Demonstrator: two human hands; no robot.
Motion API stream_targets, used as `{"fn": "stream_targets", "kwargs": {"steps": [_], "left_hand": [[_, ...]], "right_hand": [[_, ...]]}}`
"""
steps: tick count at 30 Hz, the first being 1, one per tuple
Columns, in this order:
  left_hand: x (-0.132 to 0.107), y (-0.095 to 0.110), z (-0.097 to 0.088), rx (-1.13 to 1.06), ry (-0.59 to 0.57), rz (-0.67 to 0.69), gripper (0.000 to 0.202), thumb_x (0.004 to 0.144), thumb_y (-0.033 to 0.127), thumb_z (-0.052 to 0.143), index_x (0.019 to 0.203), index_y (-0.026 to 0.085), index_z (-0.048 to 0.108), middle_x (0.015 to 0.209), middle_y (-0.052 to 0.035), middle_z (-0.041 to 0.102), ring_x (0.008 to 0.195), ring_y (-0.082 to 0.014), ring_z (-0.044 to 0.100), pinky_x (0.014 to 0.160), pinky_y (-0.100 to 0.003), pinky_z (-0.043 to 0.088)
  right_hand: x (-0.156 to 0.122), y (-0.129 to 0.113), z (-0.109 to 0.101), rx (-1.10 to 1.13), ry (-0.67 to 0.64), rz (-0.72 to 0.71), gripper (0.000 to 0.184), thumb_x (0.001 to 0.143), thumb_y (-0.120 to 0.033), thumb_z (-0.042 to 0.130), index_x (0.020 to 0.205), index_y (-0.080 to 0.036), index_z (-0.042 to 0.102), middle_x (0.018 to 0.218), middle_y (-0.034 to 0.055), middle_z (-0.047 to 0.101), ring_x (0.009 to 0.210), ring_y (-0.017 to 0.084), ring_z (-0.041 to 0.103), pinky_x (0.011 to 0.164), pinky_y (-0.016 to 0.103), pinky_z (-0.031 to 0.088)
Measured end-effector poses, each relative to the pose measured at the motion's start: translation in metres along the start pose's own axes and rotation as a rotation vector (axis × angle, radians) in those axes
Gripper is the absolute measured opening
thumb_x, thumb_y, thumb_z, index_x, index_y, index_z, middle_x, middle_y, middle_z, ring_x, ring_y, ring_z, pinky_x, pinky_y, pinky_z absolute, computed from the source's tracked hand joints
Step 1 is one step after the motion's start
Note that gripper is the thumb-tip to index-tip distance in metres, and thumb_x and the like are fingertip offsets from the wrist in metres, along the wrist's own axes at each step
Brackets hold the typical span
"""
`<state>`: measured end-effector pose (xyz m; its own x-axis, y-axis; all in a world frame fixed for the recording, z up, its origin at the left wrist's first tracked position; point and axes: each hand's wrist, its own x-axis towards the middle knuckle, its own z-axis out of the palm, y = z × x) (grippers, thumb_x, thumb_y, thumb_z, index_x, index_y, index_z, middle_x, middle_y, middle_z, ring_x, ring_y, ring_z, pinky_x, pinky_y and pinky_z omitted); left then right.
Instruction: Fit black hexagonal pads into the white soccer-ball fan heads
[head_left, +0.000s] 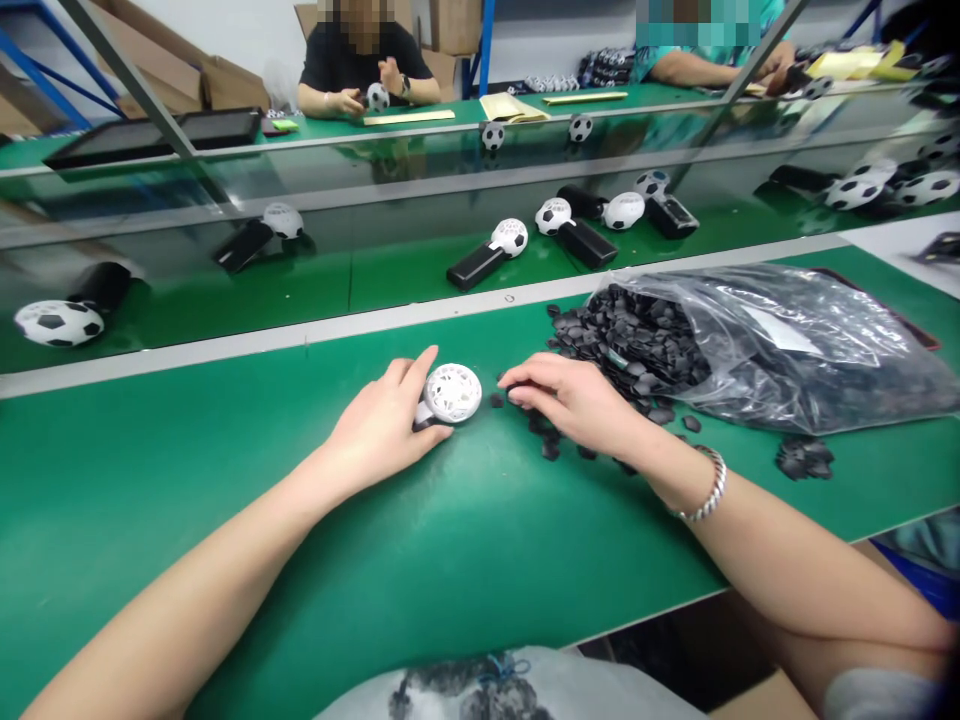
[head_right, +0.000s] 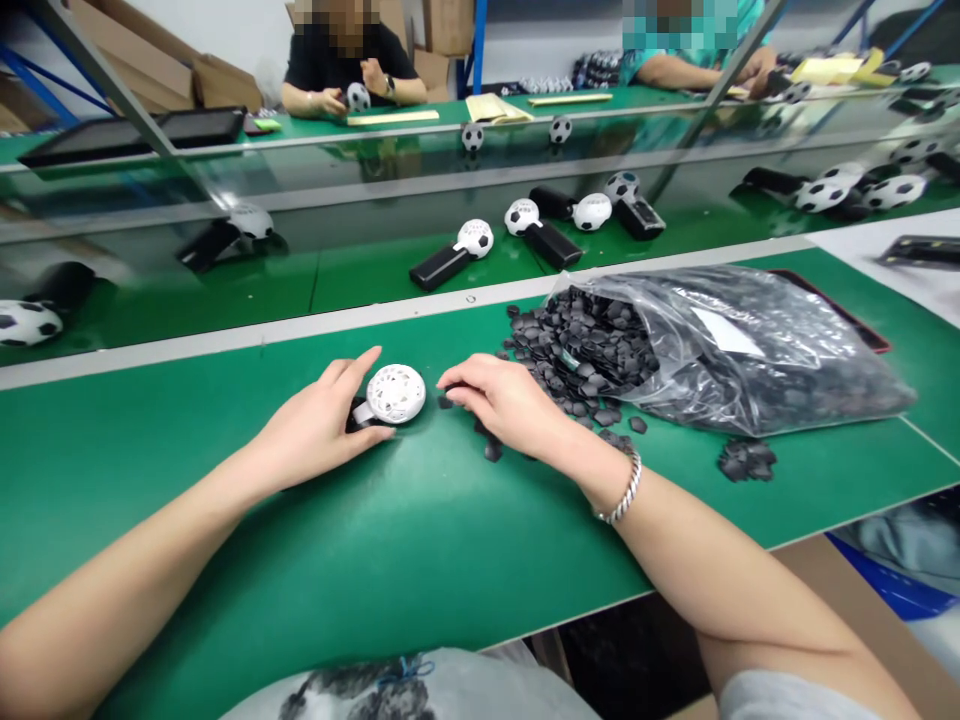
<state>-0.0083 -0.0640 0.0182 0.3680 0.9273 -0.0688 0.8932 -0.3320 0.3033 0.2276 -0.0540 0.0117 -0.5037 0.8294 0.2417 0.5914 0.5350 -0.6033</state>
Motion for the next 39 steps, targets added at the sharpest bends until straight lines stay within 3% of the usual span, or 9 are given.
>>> {"fn": "stream_targets", "kwargs": {"steps": [4,8,14,21,27,30,33,36,39], "left_hand": [[0.008,0.003,0.004,-0.108,-0.01,0.12,0.079,0.075,0.024,0.062,0.138,0.028,0.015,0.133,-0.0057,0.03,0.113,-0.0259,0.045,0.091,-0.034,0.047],[0.008,0.008,0.009,-0.132,-0.01,0.094,0.075,0.076,0.021,0.059,0.138,0.025,0.017,0.13,-0.0078,0.034,0.112,-0.0266,0.045,0.091,-0.036,0.047],[0.004,0.009,0.011,-0.206,0.03,0.1,0.074,0.075,0.021,0.062,0.137,0.023,0.022,0.13,-0.008,0.033,0.117,-0.0273,0.04,0.096,-0.037,0.044],[0.003,0.009,0.006,-0.291,0.003,0.101,0.072,0.073,0.032,0.069,0.134,0.026,0.03,0.128,-0.0062,0.037,0.115,-0.027,0.043,0.095,-0.038,0.044],[0.003,0.012,0.003,-0.29,0.015,0.105,0.063,0.075,0.027,0.068,0.13,0.025,0.037,0.121,-0.0045,0.045,0.111,-0.026,0.045,0.092,-0.037,0.045],[0.004,0.011,0.003,-0.29,0.022,0.085,0.061,0.075,0.026,0.069,0.128,0.027,0.04,0.117,-0.0026,0.048,0.107,-0.0248,0.048,0.087,-0.036,0.046],[0.005,0.01,0.005,-0.286,0.049,0.096,0.059,0.073,0.026,0.07,0.125,0.028,0.043,0.114,-0.0021,0.049,0.101,-0.0237,0.051,0.084,-0.034,0.047],[0.005,0.008,0.008,-0.287,0.076,0.119,0.057,0.073,0.026,0.069,0.125,0.028,0.043,0.116,-0.0014,0.049,0.1,-0.023,0.052,0.084,-0.033,0.047],[0.005,0.006,0.008,-0.285,0.069,0.116,0.062,0.073,0.029,0.07,0.127,0.029,0.04,0.122,-0.001,0.047,0.106,-0.0245,0.05,0.085,-0.034,0.047]], "right_hand": [[-0.004,-0.012,0.009,0.103,-0.01,-0.06,0.009,0.089,-0.018,0.048,0.09,-0.018,0.057,0.08,0.0011,0.062,0.072,0.013,0.057,0.066,0.023,0.045],[-0.005,-0.015,0.02,0.044,0.054,-0.22,0.008,0.089,-0.017,0.048,0.091,-0.016,0.056,0.086,0.0057,0.059,0.082,0.017,0.054,0.073,0.028,0.045],[-0.006,-0.018,0.026,0.053,0.091,-0.245,0.012,0.089,-0.016,0.048,0.096,-0.017,0.058,0.089,0.0054,0.061,0.083,0.016,0.057,0.076,0.027,0.047],[-0.003,-0.017,0.036,0.248,0.124,-0.149,0.005,0.082,-0.016,0.062,0.084,-0.019,0.065,0.082,0.0023,0.057,0.08,0.015,0.055,0.073,0.028,0.045],[0.002,-0.012,0.042,0.366,0.148,-0.036,0.007,0.075,-0.016,0.068,0.072,-0.019,0.062,0.08,0.0013,0.05,0.08,0.015,0.051,0.074,0.029,0.044],[0.001,-0.013,0.043,0.36,0.169,0.011,0.011,0.073,-0.019,0.07,0.074,-0.019,0.059,0.1,0.005,0.048,0.099,0.019,0.048,0.083,0.033,0.043],[0.001,-0.014,0.045,0.433,0.148,0.072,0.023,0.072,-0.022,0.07,0.083,-0.019,0.05,0.117,0.007,0.048,0.105,0.021,0.048,0.078,0.033,0.046],[0.004,-0.01,0.042,0.462,0.104,0.088,0.026,0.074,-0.023,0.068,0.085,-0.02,0.045,0.113,0.0062,0.053,0.098,0.019,0.053,0.07,0.03,0.048],[0.008,-0.001,0.031,0.289,0.073,0.07,0.02,0.076,-0.024,0.066,0.087,-0.019,0.05,0.101,0.0054,0.056,0.092,0.019,0.053,0.07,0.029,0.046]]}}
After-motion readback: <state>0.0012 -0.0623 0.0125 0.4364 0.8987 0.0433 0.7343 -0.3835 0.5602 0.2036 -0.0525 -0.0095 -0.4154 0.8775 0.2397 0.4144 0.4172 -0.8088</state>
